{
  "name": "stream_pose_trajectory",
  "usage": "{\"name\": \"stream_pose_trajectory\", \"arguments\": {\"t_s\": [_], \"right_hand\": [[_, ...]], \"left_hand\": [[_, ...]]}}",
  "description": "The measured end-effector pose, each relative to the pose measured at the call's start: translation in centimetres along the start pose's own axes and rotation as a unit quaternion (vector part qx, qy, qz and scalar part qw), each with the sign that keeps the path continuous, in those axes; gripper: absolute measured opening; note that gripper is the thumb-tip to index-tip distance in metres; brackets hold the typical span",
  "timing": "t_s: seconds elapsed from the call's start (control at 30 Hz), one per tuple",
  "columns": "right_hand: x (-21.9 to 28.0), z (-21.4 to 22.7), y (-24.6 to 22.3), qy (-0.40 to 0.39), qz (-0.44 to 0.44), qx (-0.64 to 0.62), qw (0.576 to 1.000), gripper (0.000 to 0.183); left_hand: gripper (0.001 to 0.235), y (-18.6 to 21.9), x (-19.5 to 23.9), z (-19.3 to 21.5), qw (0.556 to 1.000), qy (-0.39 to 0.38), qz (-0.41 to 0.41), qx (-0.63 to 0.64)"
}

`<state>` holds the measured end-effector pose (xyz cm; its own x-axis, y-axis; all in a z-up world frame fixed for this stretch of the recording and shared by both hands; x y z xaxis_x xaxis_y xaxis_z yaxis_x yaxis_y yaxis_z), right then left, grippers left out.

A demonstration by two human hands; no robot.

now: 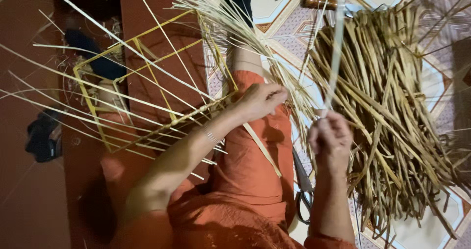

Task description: The person weaves thin dried palm leaves into a rectangular basket frame. They interlace the leaves through the frame's openings and use scissors to trim excess material.

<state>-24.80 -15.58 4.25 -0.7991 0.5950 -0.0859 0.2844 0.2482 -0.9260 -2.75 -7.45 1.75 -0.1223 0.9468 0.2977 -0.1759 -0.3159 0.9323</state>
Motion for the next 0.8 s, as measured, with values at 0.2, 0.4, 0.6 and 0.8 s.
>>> {"name": "stream_pose_trajectory", "arguments": {"t_s": [0.2,0.4,0.6,0.8], "right_hand": [[0.9,-7.1,3.8,-0.113,-0.192,-0.036,0.974,0.023],[-0.5,-10.4,4.3,-0.161,-0.022,0.266,0.950,0.020],[-2.2,-10.7,6.2,-0.138,0.076,0.565,0.810,0.016],[-2.2,-9.2,8.3,-0.144,0.004,0.502,0.853,0.018]], "left_hand": [[0.016,3.5,9.4,1.6,0.961,0.155,-0.227,-0.030],[0.017,6.4,17.0,6.3,0.955,0.227,-0.187,-0.034],[0.021,9.4,22.4,10.2,0.844,0.433,-0.233,-0.213],[0.015,6.5,19.0,10.7,0.814,0.455,-0.285,-0.223]]}}
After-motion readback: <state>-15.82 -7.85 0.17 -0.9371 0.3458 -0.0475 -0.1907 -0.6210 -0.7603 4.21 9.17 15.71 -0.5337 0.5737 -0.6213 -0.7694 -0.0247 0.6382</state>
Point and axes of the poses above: each hand's wrist, its own x-axis away from the middle knuckle, its own z-axis out of the back of the hand, y = z × x, the point moved 2 cm from there along -x, towards the middle knuckle, and after that the axes turned 11 degrees about -y, right-handed, at the moved point
